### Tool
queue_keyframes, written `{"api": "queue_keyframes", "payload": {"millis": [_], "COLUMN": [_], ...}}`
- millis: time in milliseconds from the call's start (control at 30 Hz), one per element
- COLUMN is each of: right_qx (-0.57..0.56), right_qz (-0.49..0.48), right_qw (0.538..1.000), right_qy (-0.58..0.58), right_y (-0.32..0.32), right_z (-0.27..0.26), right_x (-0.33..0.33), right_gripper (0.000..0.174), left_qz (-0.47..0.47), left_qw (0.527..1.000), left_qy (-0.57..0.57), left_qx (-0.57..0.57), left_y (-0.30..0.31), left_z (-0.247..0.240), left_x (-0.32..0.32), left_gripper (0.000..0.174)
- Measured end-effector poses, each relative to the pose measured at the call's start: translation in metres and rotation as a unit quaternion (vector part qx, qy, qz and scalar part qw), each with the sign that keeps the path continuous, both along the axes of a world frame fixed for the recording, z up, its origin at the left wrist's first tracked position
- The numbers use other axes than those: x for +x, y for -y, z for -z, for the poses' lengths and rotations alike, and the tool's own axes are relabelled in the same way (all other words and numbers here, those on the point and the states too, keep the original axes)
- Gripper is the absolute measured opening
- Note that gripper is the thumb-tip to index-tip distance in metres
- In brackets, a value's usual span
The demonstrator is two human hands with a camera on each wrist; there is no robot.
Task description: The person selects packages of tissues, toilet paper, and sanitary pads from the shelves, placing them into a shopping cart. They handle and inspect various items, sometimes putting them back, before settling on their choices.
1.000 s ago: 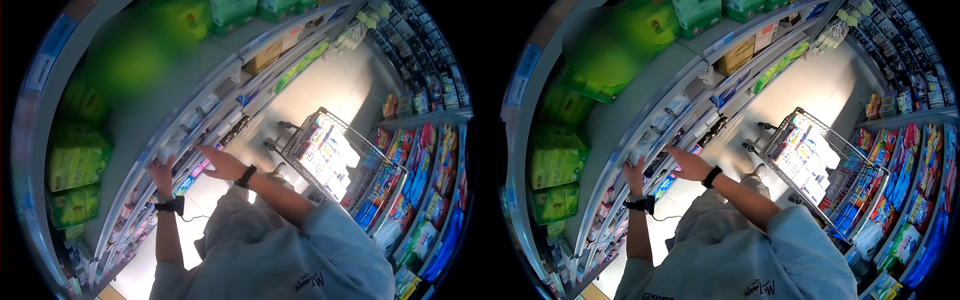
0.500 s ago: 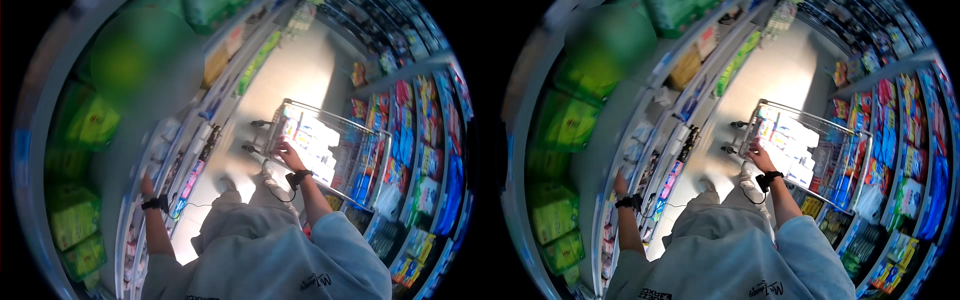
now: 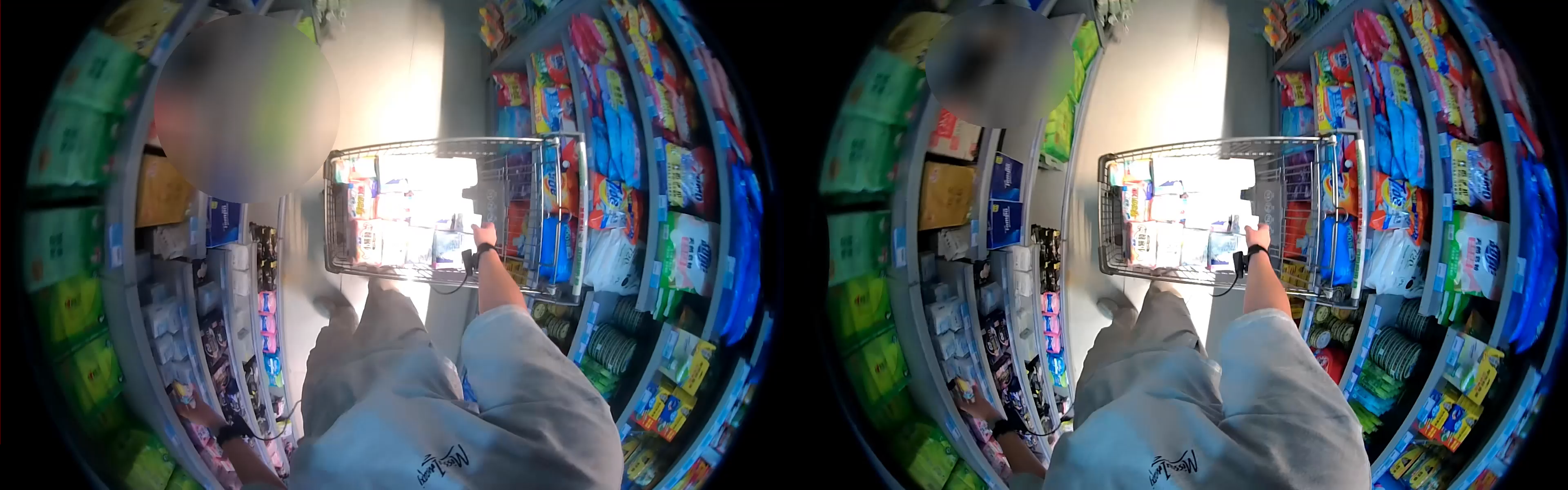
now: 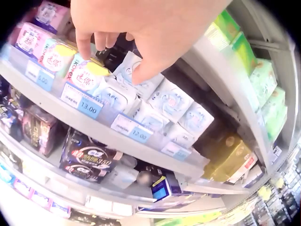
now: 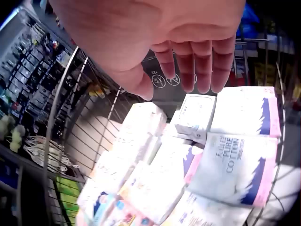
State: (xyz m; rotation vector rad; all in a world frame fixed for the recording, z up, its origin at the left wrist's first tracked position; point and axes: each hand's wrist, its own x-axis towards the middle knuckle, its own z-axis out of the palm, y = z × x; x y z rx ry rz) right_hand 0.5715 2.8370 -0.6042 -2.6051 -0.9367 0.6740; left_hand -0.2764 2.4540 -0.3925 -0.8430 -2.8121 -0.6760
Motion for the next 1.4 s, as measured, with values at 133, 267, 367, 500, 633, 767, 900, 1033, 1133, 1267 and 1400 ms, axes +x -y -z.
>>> {"api": "queue_keyframes", "payload": {"millis": [133, 267, 367, 500, 633, 767, 900, 1033, 1133, 1267, 1400], "right_qx": [-0.131, -0.255, -0.245, -0.186, 0.028, 0.216, 0.137, 0.140, 0.130, 0.150, 0.091], "right_qz": [0.012, 0.034, 0.027, -0.027, -0.127, -0.269, -0.544, -0.670, -0.702, -0.741, -0.730], "right_qw": [0.991, 0.966, 0.969, 0.979, 0.991, 0.868, 0.738, 0.652, 0.632, 0.549, 0.553], "right_qy": [-0.011, -0.002, 0.021, 0.075, -0.044, -0.358, -0.373, -0.326, -0.300, -0.356, -0.390], "right_y": [-0.034, -0.042, -0.041, -0.052, -0.067, -0.060, -0.012, 0.060, 0.111, 0.159, 0.190], "right_z": [0.001, 0.036, 0.018, 0.009, -0.033, -0.100, -0.226, -0.281, -0.303, -0.303, -0.284], "right_x": [-0.001, -0.005, -0.020, -0.033, -0.075, -0.195, -0.338, -0.455, -0.516, -0.564, -0.579], "right_gripper": [0.075, 0.094, 0.089, 0.087, 0.071, 0.071, 0.078, 0.074, 0.076, 0.082, 0.083], "left_qz": [-0.030, 0.017, 0.031, 0.052, 0.155, 0.305, 0.264, 0.226, 0.255, 0.214, 0.127], "left_qw": [0.999, 0.992, 0.983, 0.963, 0.914, 0.877, 0.835, 0.762, 0.861, 0.898, 0.947], "left_qy": [0.005, 0.106, 0.165, 0.263, 0.364, 0.372, 0.479, 0.599, 0.412, 0.335, 0.214], "left_qx": [-0.041, -0.070, -0.076, 0.039, 0.086, -0.020, 0.058, 0.103, 0.156, 0.190, 0.205], "left_y": [-0.031, -0.079, -0.132, -0.161, -0.188, -0.239, -0.230, -0.187, -0.138, -0.060, -0.008], "left_z": [-0.021, -0.045, -0.064, -0.052, -0.033, -0.060, -0.057, -0.069, -0.063, -0.060, -0.076], "left_x": [0.067, 0.115, 0.163, 0.191, 0.202, 0.248, 0.252, 0.226, 0.185, 0.112, 0.054], "left_gripper": [0.070, 0.062, 0.055, 0.049, 0.033, 0.028, 0.044, 0.058, 0.063, 0.063, 0.061]}}
